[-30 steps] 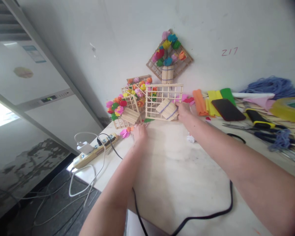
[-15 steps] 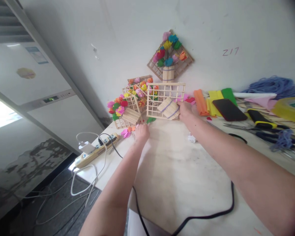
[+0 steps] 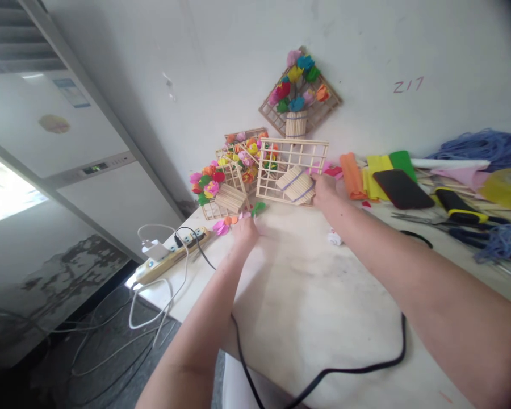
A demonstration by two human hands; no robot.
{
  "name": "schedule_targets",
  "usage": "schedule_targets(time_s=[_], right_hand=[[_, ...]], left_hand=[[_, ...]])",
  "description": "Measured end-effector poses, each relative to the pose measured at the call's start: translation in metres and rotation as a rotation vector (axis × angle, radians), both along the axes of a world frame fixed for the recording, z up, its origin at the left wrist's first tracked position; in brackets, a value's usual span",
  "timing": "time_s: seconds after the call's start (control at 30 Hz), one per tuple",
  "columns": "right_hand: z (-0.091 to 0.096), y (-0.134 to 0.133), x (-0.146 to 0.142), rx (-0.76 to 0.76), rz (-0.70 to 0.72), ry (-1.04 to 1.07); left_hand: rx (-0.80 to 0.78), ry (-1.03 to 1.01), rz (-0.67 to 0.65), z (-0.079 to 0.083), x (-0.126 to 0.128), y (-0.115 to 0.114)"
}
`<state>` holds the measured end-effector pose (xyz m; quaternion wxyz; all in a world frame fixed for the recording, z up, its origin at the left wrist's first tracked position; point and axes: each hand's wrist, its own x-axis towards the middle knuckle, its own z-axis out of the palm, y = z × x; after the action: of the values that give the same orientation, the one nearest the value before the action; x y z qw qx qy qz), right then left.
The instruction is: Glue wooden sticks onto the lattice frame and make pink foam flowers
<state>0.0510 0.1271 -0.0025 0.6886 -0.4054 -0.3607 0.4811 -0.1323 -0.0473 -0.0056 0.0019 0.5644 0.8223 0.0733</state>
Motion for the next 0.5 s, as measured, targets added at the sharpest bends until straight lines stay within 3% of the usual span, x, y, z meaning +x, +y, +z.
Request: schedule_targets(time_s=[0.07, 0.27, 0.4, 0.5], right_hand=[[0.004, -0.005, -0.002, -0.077, -0.062, -0.017], [0.017, -0.026, -0.009, -0.107, -0.029, 0.02], [0.016, -0.027, -0.013, -0.12, -0.015, 0.041], [0.012, -0.023, -0.016, -0.122, 0.001, 0.063]], left_hand=[[-0.025, 0.016, -0.026, 0.001, -0.003, -0.006], [-0.129, 0.077, -0.034, 0.01, -0.003, -0.015], [-0.031, 0.211, -0.038, 0.016, 0.01, -0.015], [0.041, 0.259, -0.185, 0.009, 0.019, -0.004]])
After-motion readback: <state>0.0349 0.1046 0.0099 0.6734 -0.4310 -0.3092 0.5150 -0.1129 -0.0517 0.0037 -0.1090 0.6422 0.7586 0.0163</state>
